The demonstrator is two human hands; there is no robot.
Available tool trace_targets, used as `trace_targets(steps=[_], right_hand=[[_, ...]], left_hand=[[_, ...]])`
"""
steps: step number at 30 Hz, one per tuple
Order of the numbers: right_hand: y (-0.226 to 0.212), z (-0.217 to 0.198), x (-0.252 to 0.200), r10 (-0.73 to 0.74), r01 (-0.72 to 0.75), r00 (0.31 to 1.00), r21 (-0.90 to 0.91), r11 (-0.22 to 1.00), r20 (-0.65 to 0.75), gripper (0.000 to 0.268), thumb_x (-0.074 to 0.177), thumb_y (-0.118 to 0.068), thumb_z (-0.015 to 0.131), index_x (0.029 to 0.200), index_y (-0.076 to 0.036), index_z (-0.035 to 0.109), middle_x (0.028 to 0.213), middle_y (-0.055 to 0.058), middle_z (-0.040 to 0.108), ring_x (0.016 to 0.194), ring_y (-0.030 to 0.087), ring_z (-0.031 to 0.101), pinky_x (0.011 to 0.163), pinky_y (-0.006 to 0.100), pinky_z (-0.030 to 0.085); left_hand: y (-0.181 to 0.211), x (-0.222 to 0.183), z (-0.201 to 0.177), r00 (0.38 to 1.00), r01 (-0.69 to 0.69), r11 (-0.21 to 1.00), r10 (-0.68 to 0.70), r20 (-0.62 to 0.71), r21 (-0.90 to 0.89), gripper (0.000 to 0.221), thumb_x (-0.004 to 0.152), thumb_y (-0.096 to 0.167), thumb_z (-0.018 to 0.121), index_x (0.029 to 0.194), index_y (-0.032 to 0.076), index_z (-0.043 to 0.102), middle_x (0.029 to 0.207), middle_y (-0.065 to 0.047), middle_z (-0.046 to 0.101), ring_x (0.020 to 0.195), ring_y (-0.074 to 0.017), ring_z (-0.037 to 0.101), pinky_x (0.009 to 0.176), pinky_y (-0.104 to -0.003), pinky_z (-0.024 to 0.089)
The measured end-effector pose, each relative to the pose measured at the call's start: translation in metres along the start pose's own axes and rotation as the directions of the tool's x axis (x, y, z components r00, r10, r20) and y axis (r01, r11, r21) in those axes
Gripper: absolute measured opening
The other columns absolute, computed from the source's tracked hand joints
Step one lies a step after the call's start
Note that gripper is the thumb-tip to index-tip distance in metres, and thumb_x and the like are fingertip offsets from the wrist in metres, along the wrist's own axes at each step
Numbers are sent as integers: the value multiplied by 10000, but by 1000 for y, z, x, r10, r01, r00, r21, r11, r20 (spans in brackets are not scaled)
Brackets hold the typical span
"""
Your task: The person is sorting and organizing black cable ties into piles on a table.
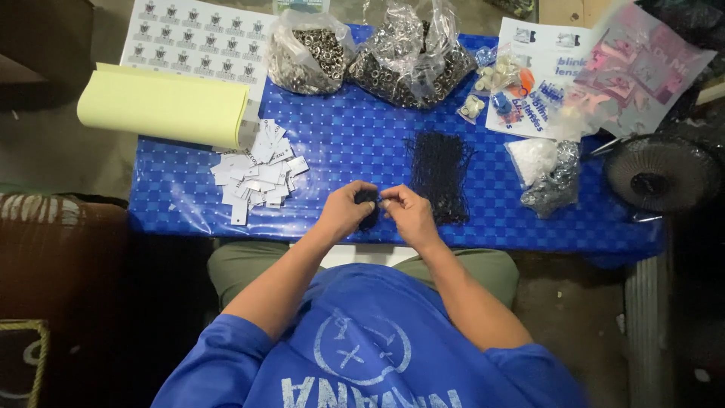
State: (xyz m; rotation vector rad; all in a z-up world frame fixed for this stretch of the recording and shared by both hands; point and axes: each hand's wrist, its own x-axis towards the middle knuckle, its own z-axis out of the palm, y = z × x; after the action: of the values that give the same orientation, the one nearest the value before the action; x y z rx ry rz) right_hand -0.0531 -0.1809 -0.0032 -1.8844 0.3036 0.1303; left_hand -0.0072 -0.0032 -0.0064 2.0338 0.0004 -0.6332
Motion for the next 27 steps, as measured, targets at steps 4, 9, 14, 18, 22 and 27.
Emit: trace_targets(steps=[4,9,14,18,22,27], right_hand=[[-5,1,5,2,-1,1000,22,1000,-15,232,859,-21,701,1074,-86,760,817,101,764,653,150,734,617,273,592],[-28,-9,13,-67,65,996,23,998,65,160,909,-48,707,1040,-93,786,747,72,731,669,108,664,628,283,555],[-65,-28,29,-184,191,976,-60,980,113,61,933,-109,718,952,-104,776,728,88,687,693,157,626,652,322,527],[-106,-50,37,-196,229,968,-239,944,154,49,924,-121,727,899,-126,769,746,62,681,657,145,626,625,313,516],[-115,-50,33,-48,98,979,-254,962,196,89,912,-126,677,876,-117,758,688,45,703,577,132,662,569,288,524],[-105,-41,27,-3,55,979,-248,967,204,152,855,-58,669,961,-83,776,730,111,742,603,172,708,566,308,537]], left_hand=[[8,-5,-4,1000,-3,1000,3,13,-31,367,788,297,735,1153,324,768,1082,-35,763,1076,-302,716,915,-406,568],[15,-8,-2,996,-23,991,35,82,-135,339,792,325,767,1125,264,782,1044,-82,770,1085,-317,708,924,-417,542],[0,2,11,994,-49,983,65,87,-180,255,835,328,735,1051,205,788,996,-131,763,1051,-358,706,900,-447,537],[-17,16,21,998,-22,944,42,53,-329,198,855,350,754,1013,235,788,883,-35,756,893,-182,709,791,-335,543],[-3,12,9,999,-25,864,42,22,-503,172,863,218,735,1011,153,793,899,-80,752,888,-174,682,794,-324,542],[19,-2,-6,1000,-17,677,4,-20,-735,358,814,40,722,1172,24,732,1019,-129,744,945,-173,670,814,-284,562]])
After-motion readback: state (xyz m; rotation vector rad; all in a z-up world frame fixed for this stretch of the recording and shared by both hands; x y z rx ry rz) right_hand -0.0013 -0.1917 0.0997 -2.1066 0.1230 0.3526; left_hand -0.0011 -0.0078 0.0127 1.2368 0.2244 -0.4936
